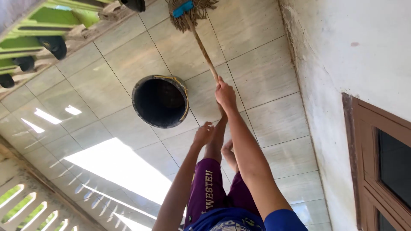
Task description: Mopping a tiled balcony floor with a mop and bucket.
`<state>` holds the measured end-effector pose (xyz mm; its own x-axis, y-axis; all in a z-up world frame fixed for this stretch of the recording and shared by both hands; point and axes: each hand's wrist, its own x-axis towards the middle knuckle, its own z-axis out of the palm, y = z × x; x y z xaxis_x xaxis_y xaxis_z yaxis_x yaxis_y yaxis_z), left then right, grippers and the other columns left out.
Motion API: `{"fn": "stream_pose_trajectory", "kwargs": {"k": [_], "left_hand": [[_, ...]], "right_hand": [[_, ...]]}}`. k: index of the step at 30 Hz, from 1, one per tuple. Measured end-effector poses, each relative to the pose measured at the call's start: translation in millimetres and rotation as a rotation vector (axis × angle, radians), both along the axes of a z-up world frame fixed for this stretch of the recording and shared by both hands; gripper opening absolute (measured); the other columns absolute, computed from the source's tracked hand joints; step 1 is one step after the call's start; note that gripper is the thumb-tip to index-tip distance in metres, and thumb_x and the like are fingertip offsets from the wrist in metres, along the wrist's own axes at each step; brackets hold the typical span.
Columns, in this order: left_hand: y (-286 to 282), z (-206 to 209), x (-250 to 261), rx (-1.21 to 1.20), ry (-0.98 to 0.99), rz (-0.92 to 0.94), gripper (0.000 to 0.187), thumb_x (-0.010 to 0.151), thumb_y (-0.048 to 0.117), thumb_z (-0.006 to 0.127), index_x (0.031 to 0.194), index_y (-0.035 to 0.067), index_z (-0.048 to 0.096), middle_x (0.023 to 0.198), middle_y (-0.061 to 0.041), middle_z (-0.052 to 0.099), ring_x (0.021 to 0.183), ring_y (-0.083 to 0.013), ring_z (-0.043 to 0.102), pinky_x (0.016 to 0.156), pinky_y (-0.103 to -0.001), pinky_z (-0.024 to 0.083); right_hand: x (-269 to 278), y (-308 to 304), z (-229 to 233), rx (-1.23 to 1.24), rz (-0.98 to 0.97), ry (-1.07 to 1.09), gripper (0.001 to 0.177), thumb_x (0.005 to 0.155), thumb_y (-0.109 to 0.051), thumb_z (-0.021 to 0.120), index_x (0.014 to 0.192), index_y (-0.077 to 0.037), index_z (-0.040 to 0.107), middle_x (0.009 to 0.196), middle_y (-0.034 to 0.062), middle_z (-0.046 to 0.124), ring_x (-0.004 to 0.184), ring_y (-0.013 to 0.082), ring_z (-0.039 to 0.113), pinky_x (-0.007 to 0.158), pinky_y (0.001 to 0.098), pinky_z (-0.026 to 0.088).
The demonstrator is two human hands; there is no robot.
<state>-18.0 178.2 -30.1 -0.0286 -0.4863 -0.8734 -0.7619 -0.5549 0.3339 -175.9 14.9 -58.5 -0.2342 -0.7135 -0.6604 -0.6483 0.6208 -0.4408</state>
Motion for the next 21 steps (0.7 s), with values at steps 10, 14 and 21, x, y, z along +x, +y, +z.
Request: {"fn": "stream_pose_trajectory", "kwargs": {"k": [10,14,21], "left_hand": [[103.6,-7.8,24.0,-0.154,0.026,0.044,0.037,0.098,0.039,0.056,0.126,0.015,0.062,0.109,-0.016,0.077,0.104,-0.0409,0.071,0.09,-0.05,0.054],[162.1,-8.4,24.3,-0.062,0.019,0.057,0.04,0.099,0.045,0.055,0.126,0.016,0.065,0.11,-0.023,0.074,0.109,-0.0463,0.067,0.093,-0.053,0.053],[224.2,-27.7,45.9,0.01,0.065,0.04,0.042,0.095,0.046,0.056,0.124,0.017,0.067,0.114,-0.02,0.075,0.111,-0.0431,0.069,0.098,-0.051,0.053]], "right_hand": [[-154.7,307.6,78.6,0.04,-0.004,0.053,0.044,0.104,-0.032,0.052,0.147,-0.022,0.056,0.086,0.0262,0.068,0.08,0.0491,0.066,0.068,0.0581,0.053],[-189.0,478.0,119.6,0.204,-0.063,0.123,0.045,0.103,-0.037,0.051,0.146,-0.025,0.056,0.073,0.0261,0.066,0.07,0.0471,0.067,0.058,0.0546,0.052],[-166.7,491.7,120.1,0.423,0.041,0.141,0.053,0.106,-0.035,0.046,0.158,-0.029,0.04,0.066,0.025,0.066,0.062,0.0461,0.068,0.059,0.057,0.052]]}}
